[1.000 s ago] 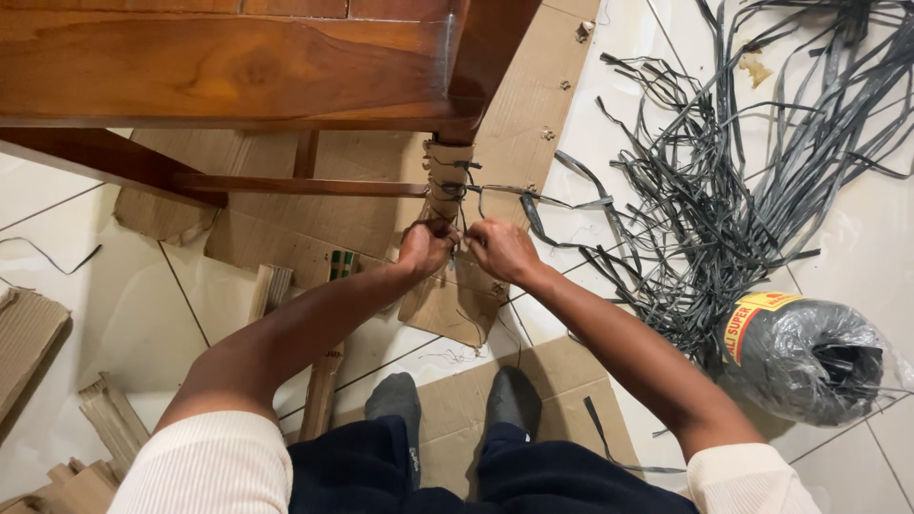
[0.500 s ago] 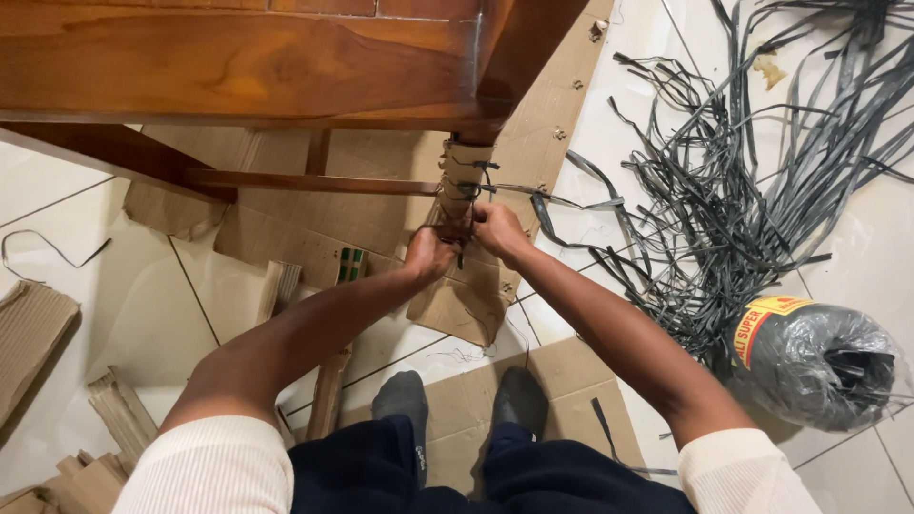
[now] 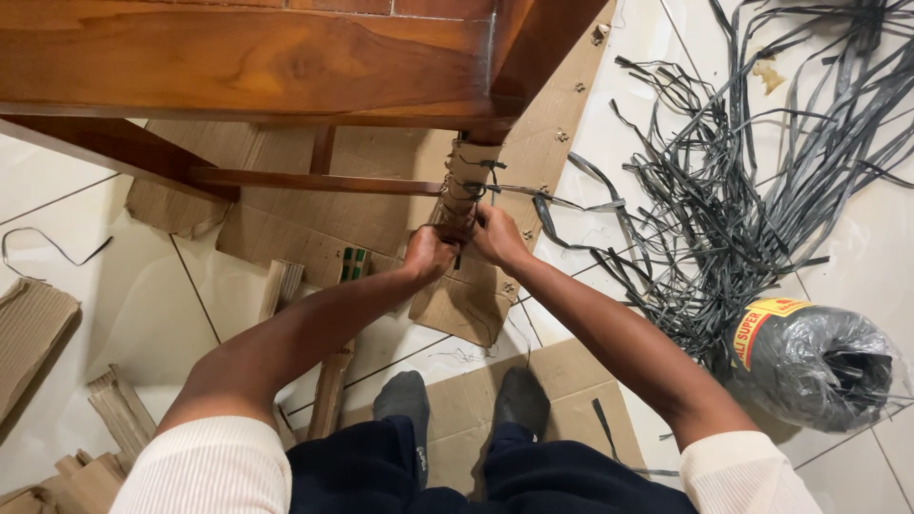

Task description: The person wraps cardboard padding around chair legs and secures it by tying plastic straps.

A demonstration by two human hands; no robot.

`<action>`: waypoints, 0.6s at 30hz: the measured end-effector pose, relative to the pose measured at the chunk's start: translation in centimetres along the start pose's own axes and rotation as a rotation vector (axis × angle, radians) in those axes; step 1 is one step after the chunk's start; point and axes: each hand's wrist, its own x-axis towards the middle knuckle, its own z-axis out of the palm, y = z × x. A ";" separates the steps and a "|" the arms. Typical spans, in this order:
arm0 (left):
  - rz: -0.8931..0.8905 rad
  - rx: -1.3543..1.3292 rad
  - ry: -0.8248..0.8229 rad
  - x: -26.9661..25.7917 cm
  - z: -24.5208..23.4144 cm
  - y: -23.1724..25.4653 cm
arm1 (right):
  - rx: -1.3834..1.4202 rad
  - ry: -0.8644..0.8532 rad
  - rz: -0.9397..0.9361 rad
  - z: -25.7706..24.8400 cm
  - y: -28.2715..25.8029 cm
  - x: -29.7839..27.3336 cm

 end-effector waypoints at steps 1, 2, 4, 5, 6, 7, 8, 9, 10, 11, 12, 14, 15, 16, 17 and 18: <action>0.000 0.000 0.000 -0.3 -0.3 0.7 | 0.000 -0.001 0.000 -0.1 -0.4 -0.3; 0.017 0.016 0.018 -0.7 -0.6 1.5 | -0.017 0.007 -0.003 -0.2 -0.8 -0.6; 0.035 0.032 0.038 -0.9 -0.9 2.1 | -0.034 0.015 -0.009 -0.3 -1.0 -0.8; 0.067 -0.023 0.071 -0.8 -0.9 2.1 | 0.003 -0.006 0.004 -0.3 -0.8 -0.7; 0.099 -0.077 0.105 -0.7 -0.9 2.0 | 0.040 -0.027 0.017 -0.3 -0.6 -0.7; 0.100 -0.077 0.106 -0.2 -0.7 1.2 | 0.039 -0.027 0.015 -0.1 0.2 -0.3; 0.092 -0.201 0.110 0.3 -0.5 0.4 | 0.109 -0.045 -0.020 0.2 0.9 0.1; 0.084 -0.324 0.112 0.7 -0.2 -0.4 | 0.178 -0.063 -0.055 0.4 1.7 0.4; 0.084 -0.324 0.112 0.6 -0.4 0.2 | 0.178 -0.062 -0.055 0.4 1.7 0.3; 0.049 -0.333 0.057 0.5 -0.6 0.9 | 0.257 -0.084 -0.082 0.5 1.6 0.3; 0.015 -0.343 0.002 0.4 -0.9 1.6 | 0.335 -0.105 -0.109 0.5 1.6 0.3; -0.043 -0.231 0.033 -0.4 -1.6 4.3 | 0.405 -0.115 -0.086 0.7 1.2 -0.1; -0.101 -0.118 0.063 -0.8 -1.9 5.6 | 0.474 -0.125 -0.063 0.8 1.0 -0.3; -0.100 -0.118 0.063 -0.2 -1.6 4.6 | 0.473 -0.125 -0.063 0.6 0.8 -0.5; -0.072 -0.199 0.056 0.3 -1.4 3.7 | 0.473 -0.120 -0.039 0.4 0.5 -0.7; -0.043 -0.280 0.049 0.9 -1.1 2.7 | 0.473 -0.115 -0.014 0.3 0.2 -0.9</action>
